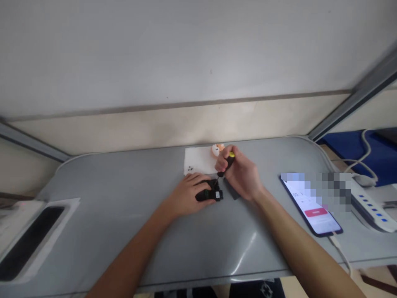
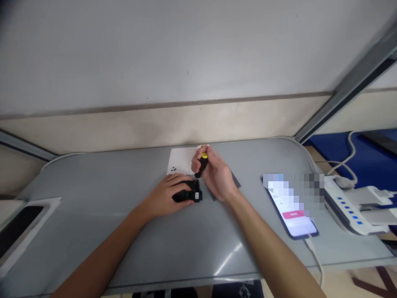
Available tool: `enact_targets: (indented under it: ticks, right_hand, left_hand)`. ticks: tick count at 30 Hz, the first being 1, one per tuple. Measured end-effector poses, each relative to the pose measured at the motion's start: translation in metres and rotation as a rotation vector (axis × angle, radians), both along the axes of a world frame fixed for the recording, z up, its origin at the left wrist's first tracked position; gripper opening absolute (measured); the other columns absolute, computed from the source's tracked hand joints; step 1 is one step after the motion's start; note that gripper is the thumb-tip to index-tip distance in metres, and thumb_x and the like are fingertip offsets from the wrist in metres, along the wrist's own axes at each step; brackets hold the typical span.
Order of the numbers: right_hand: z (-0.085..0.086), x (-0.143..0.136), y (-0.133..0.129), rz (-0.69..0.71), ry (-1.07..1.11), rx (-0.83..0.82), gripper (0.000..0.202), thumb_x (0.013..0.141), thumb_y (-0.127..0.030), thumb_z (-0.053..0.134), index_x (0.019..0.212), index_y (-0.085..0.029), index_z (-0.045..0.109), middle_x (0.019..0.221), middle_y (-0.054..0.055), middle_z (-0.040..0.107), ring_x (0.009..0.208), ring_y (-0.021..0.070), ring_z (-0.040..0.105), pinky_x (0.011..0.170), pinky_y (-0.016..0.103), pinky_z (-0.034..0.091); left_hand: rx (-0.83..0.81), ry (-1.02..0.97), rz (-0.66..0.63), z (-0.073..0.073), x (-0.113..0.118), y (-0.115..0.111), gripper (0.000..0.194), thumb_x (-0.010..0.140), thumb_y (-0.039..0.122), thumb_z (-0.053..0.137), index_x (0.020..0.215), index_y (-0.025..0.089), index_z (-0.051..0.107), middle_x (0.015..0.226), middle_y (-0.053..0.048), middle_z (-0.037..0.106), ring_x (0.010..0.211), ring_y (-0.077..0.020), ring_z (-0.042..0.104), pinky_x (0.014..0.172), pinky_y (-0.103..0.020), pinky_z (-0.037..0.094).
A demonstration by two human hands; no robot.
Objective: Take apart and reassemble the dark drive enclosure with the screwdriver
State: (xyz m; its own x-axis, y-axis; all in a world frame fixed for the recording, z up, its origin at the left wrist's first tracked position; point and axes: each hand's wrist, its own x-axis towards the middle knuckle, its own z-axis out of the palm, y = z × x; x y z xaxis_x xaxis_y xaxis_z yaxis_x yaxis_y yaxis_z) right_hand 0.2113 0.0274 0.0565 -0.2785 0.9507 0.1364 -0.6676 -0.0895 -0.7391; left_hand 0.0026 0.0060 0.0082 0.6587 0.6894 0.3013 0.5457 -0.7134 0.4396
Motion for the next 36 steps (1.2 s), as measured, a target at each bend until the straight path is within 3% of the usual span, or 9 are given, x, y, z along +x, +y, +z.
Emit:
enact_targets:
  ticks: [4,7,10,13,18,22,27,31,36]
  right_hand:
    - [0.001,-0.005,-0.002,-0.059,0.002,-0.015,0.022,0.1,-0.044,0.057,0.089,-0.025,0.054,0.071,-0.002,0.036,0.064,0.0165,0.037,0.064,0.03,0.039]
    - [0.001,0.001,0.001,-0.084,-0.037,0.006,0.016,0.096,-0.036,0.063,0.088,-0.025,0.054,0.078,0.0,0.046,0.069,0.0166,0.045,0.069,0.031,0.042]
    - [0.0,0.007,0.005,-0.033,-0.079,0.07,0.021,0.098,-0.037,0.06,0.084,-0.022,0.06,0.088,0.004,0.053,0.079,0.0185,0.052,0.076,0.034,0.045]
    - [-0.004,0.006,0.007,0.021,-0.033,0.051,0.023,0.1,-0.041,0.056,0.087,-0.022,0.061,0.081,0.002,0.047,0.073,0.0172,0.048,0.072,0.033,0.043]
    - [-0.008,-0.004,0.003,-0.056,0.014,0.009,0.027,0.099,-0.052,0.058,0.091,-0.025,0.056,0.073,-0.002,0.037,0.065,0.0162,0.037,0.064,0.031,0.039]
    - [-0.007,0.0,0.003,-0.074,-0.047,0.061,0.027,0.094,-0.044,0.067,0.082,-0.024,0.055,0.078,0.0,0.044,0.073,0.0173,0.045,0.071,0.032,0.043]
    - [-0.005,0.005,0.004,0.022,-0.092,0.058,0.026,0.099,-0.046,0.058,0.092,-0.022,0.065,0.081,0.003,0.049,0.076,0.0186,0.049,0.074,0.034,0.044]
    - [-0.004,-0.004,-0.001,-0.021,-0.019,0.025,0.029,0.102,-0.052,0.05,0.099,-0.025,0.061,0.073,0.0,0.044,0.068,0.0172,0.043,0.068,0.032,0.042]
    - [-0.003,-0.009,-0.003,-0.067,-0.039,0.039,0.026,0.094,-0.047,0.069,0.091,-0.028,0.052,0.071,-0.003,0.046,0.064,0.0159,0.042,0.064,0.03,0.04]
  left_hand:
    - [-0.001,-0.019,0.003,-0.001,0.0,0.0,0.022,0.091,0.043,0.076,0.095,0.023,0.069,0.126,-0.005,0.072,0.115,-0.025,0.066,0.104,-0.045,0.048]
    - [-0.007,-0.011,0.002,-0.001,0.0,0.0,0.023,0.091,0.044,0.076,0.095,0.023,0.069,0.126,-0.005,0.073,0.115,-0.0248,0.066,0.104,-0.044,0.048]
    - [-0.005,-0.002,0.003,0.0,0.0,0.0,0.023,0.091,0.044,0.077,0.095,0.023,0.069,0.127,-0.005,0.073,0.115,-0.025,0.067,0.104,-0.044,0.048]
    - [0.0,-0.005,0.007,0.0,0.001,-0.001,0.022,0.09,0.043,0.077,0.096,0.024,0.07,0.127,-0.005,0.072,0.115,-0.0252,0.067,0.104,-0.044,0.048]
    - [0.011,-0.002,-0.004,0.0,0.001,0.0,0.022,0.091,0.043,0.076,0.101,0.024,0.071,0.126,-0.005,0.073,0.115,-0.0241,0.067,0.104,-0.043,0.048]
    - [0.015,0.008,-0.003,-0.001,0.0,0.0,0.021,0.092,0.043,0.075,0.101,0.024,0.072,0.127,-0.004,0.072,0.117,-0.0237,0.066,0.106,-0.043,0.048]
    - [0.005,0.013,0.0,0.0,0.001,0.0,0.021,0.091,0.044,0.075,0.098,0.024,0.072,0.126,-0.004,0.072,0.116,-0.0243,0.066,0.106,-0.044,0.048]
    - [0.012,-0.009,0.004,0.001,0.001,0.0,0.022,0.092,0.044,0.075,0.097,0.024,0.071,0.126,-0.005,0.072,0.115,-0.0248,0.066,0.104,-0.044,0.049]
    - [0.011,-0.006,0.004,0.001,0.001,0.0,0.022,0.091,0.045,0.075,0.095,0.023,0.071,0.125,-0.006,0.073,0.115,-0.0247,0.067,0.104,-0.044,0.049]
